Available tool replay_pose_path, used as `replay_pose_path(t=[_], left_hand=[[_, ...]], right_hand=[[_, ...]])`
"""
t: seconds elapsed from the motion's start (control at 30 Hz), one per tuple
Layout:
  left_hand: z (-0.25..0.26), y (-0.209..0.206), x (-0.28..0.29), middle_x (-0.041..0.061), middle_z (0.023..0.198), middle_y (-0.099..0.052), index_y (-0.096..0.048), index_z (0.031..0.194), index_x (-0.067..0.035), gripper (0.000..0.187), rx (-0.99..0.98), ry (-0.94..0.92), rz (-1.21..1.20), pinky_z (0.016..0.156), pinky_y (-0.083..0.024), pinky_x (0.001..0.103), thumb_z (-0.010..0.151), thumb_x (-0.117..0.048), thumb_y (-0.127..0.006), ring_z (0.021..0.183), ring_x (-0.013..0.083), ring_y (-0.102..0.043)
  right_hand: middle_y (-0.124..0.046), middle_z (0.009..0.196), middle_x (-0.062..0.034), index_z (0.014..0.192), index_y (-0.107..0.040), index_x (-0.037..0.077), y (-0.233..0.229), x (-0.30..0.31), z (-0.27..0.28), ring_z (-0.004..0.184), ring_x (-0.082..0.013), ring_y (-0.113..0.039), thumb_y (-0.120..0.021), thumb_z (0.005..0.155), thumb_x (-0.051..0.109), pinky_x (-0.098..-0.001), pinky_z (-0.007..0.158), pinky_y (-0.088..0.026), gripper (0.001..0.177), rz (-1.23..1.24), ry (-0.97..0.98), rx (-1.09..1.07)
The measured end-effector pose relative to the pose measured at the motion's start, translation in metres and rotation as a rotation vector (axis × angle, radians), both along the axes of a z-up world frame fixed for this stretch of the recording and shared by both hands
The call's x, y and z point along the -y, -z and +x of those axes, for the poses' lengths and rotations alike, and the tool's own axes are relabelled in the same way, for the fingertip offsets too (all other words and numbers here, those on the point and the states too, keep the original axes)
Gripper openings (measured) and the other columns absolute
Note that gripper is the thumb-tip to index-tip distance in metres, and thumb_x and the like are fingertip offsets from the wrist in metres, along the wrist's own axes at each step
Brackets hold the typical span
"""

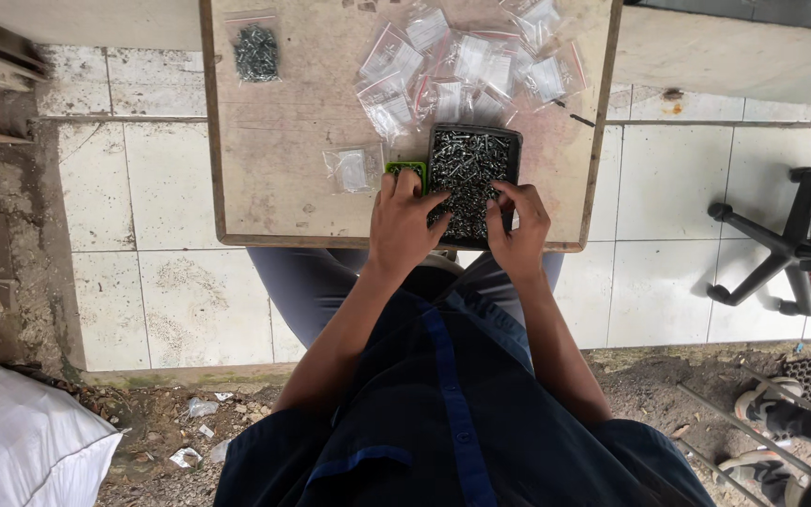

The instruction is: The person sits cross-legged at a table and sorts small metal screws from a black tray into a green container using their hands. The person repeatedly picks up screws and places them into the container while empty plastic bags are visible on the table.

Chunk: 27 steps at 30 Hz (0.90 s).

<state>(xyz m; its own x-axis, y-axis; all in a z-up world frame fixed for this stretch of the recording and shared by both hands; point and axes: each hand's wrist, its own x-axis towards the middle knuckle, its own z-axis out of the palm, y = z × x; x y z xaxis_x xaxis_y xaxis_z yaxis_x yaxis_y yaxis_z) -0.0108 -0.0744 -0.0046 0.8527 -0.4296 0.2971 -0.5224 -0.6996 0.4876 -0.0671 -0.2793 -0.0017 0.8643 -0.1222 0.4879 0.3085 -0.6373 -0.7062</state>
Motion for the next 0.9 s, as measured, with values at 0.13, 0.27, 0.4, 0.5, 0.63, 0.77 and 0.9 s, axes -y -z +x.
replay_pose_path(t=[0.13,0.27,0.4,0.5,0.63,0.77,0.9], left_hand=[[-0.006,0.012,0.006,-0.001,0.104,-0.038,-0.08,0.11,-0.022,0.018,-0.01,-0.009,0.083,0.072,-0.046,0.038,0.097,-0.035,-0.08,0.1,0.0211,-0.042],[-0.009,0.023,0.008,-0.002,0.102,-0.039,-0.078,0.112,-0.023,0.019,0.046,-0.047,0.061,0.074,-0.045,0.038,0.097,-0.035,-0.08,0.1,0.0191,-0.042],[-0.011,0.019,0.01,-0.003,0.099,-0.035,-0.078,0.105,-0.024,0.015,0.082,-0.066,0.054,0.075,-0.045,0.038,0.097,-0.036,-0.081,0.097,0.0185,-0.038],[-0.012,0.021,0.011,-0.003,0.1,-0.036,-0.078,0.102,-0.023,0.015,0.101,-0.083,0.028,0.074,-0.045,0.038,0.095,-0.035,-0.083,0.097,0.0188,-0.039],[-0.012,0.019,0.01,-0.002,0.099,-0.033,-0.078,0.099,-0.024,0.013,0.132,-0.073,0.071,0.074,-0.044,0.038,0.096,-0.035,-0.082,0.097,0.0192,-0.037],[-0.012,0.007,0.012,-0.003,0.098,-0.035,-0.078,0.094,-0.024,0.01,0.147,-0.053,0.124,0.072,-0.041,0.038,0.09,-0.028,-0.085,0.097,0.019,-0.039],[-0.011,0.011,0.018,-0.002,0.098,-0.037,-0.076,0.089,-0.024,0.018,0.172,-0.063,0.19,0.072,-0.037,0.039,0.078,-0.028,-0.09,0.097,0.0203,-0.04]], right_hand=[[-0.059,0.092,-0.0067,0.126,-0.074,0.002,0.021,0.003,0.003,0.083,-0.027,-0.066,-0.076,0.101,0.004,-0.0398,0.07,-0.058,0.025,-0.057,0.033,0.032],[-0.055,0.096,-0.0065,0.128,-0.071,0.003,0.011,-0.004,0.002,0.09,-0.0266,-0.062,-0.07,0.107,0.005,-0.0414,0.074,-0.056,0.021,-0.066,0.003,0.031],[-0.053,0.094,-0.0049,0.123,-0.073,0.005,-0.006,-0.009,0.005,0.088,-0.0272,-0.062,-0.064,0.108,0.001,-0.0432,0.072,-0.056,0.018,-0.068,0.003,0.059],[-0.053,0.093,-0.004,0.121,-0.074,0.005,0.002,-0.007,0.004,0.089,-0.0269,-0.063,-0.066,0.105,-0.001,-0.0422,0.074,-0.057,0.019,-0.061,0.009,0.069],[-0.053,0.094,-0.0033,0.12,-0.074,0.006,0.004,-0.005,0.004,0.09,-0.0267,-0.063,-0.065,0.105,-0.001,-0.043,0.075,-0.057,0.019,-0.063,0.004,0.084],[-0.051,0.095,-0.0047,0.119,-0.071,0.006,0.0,-0.006,0.004,0.09,-0.0293,-0.061,-0.059,0.108,-0.002,-0.0455,0.073,-0.056,0.018,-0.046,-0.024,0.082],[-0.052,0.097,-0.0056,0.119,-0.071,0.007,-0.006,-0.007,0.004,0.092,-0.031,-0.061,-0.057,0.108,-0.003,-0.0473,0.072,-0.056,0.019,-0.025,-0.039,0.088]])
